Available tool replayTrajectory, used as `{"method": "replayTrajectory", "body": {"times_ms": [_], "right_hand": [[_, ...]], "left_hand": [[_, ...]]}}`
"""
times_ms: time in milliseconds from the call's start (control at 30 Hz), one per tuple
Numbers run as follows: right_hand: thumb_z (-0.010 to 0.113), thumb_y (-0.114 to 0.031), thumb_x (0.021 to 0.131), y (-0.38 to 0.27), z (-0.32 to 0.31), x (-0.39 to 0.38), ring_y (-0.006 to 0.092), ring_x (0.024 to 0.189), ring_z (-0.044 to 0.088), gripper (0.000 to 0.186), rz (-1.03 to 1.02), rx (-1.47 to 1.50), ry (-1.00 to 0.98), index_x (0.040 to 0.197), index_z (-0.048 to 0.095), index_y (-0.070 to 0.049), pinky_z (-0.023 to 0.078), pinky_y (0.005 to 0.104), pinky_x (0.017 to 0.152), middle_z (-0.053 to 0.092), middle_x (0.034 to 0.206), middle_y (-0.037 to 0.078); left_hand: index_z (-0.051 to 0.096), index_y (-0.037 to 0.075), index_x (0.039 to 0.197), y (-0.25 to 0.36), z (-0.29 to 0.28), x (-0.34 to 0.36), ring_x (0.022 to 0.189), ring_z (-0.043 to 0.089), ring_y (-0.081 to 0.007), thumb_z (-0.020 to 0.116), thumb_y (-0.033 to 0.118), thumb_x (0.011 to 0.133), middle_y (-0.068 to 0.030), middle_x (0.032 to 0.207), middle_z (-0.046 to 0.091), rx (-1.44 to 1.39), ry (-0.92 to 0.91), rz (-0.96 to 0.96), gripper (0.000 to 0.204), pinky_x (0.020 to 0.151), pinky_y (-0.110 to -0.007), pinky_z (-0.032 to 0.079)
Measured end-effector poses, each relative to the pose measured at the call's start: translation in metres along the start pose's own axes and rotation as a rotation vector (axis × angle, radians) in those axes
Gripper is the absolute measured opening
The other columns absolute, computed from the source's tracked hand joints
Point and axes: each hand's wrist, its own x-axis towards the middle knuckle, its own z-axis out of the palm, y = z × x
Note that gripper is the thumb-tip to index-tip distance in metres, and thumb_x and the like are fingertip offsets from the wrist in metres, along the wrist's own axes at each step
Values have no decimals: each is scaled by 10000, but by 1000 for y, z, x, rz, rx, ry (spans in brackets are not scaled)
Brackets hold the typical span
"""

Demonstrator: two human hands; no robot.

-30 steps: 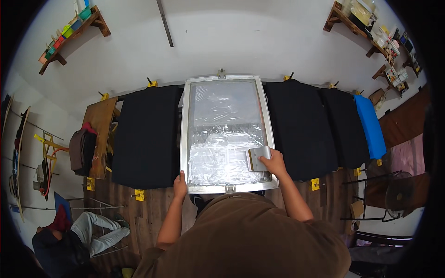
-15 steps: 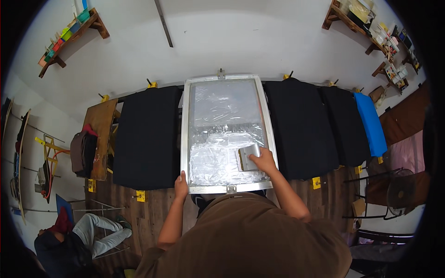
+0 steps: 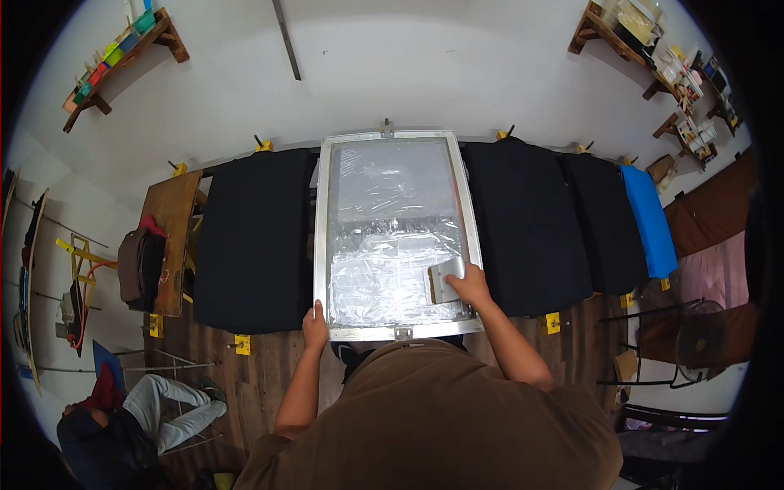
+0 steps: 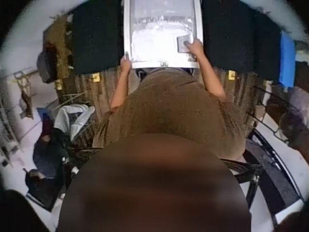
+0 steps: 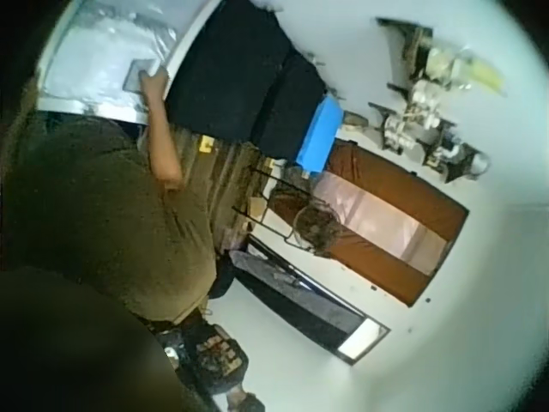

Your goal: Using a squeegee to apply ink to a t-shirt through a screen printing frame.

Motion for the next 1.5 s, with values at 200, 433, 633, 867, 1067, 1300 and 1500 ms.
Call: {"method": "replayTrajectory", "body": {"times_ms": [200,433,633,867,1067,1300,1500], "right_hand": [[765,-327,759,-8,18,4,407,916,706,446,-11,-6,-7,973,703,60,557,462,848,717,944,264],[766,-319,756,-33,22,7,390,893,709,420,-49,-108,-34,976,712,35,555,452,823,720,913,248],[748,-277,752,-95,-9,3,415,862,690,346,-378,-140,-180,941,685,6,547,472,793,705,882,242],[739,-254,758,-115,-18,31,403,856,691,318,-653,-565,-381,981,668,-38,556,502,772,703,858,209],[757,-260,739,-107,22,18,354,890,680,334,-725,-594,-340,985,638,-69,556,483,754,688,935,128],[580,-38,811,-69,47,-27,361,844,665,139,-668,-569,-187,945,574,-5,556,474,703,668,890,196],[589,-13,760,-48,41,-61,366,840,653,134,-799,-481,-174,888,551,-2,546,461,694,661,875,181]], "left_hand": [[654,-79,972,5,0,-2,813,596,-253,433,524,1047,-188,850,666,-13,-27,17,646,799,-413,469],[653,-87,978,3,0,0,810,604,-266,428,517,1050,-202,847,664,-22,-35,30,648,797,-416,472],[664,-99,1058,-30,2,11,959,658,-423,462,526,1033,-302,987,688,22,91,24,657,870,-474,477],[668,-106,1089,9,-3,-1,1008,665,-420,469,545,1021,-304,1033,693,-11,-70,-36,684,903,-450,485],[680,-79,992,-31,2,14,821,627,-249,457,539,1035,-180,854,688,29,79,26,658,809,-393,485],[673,-92,958,-7,0,3,906,657,-423,479,535,1019,-298,931,685,-27,-12,-14,659,848,-467,481],[669,-71,916,-11,2,7,861,651,-410,481,531,1019,-275,890,686,13,20,6,639,806,-470,478]]}}
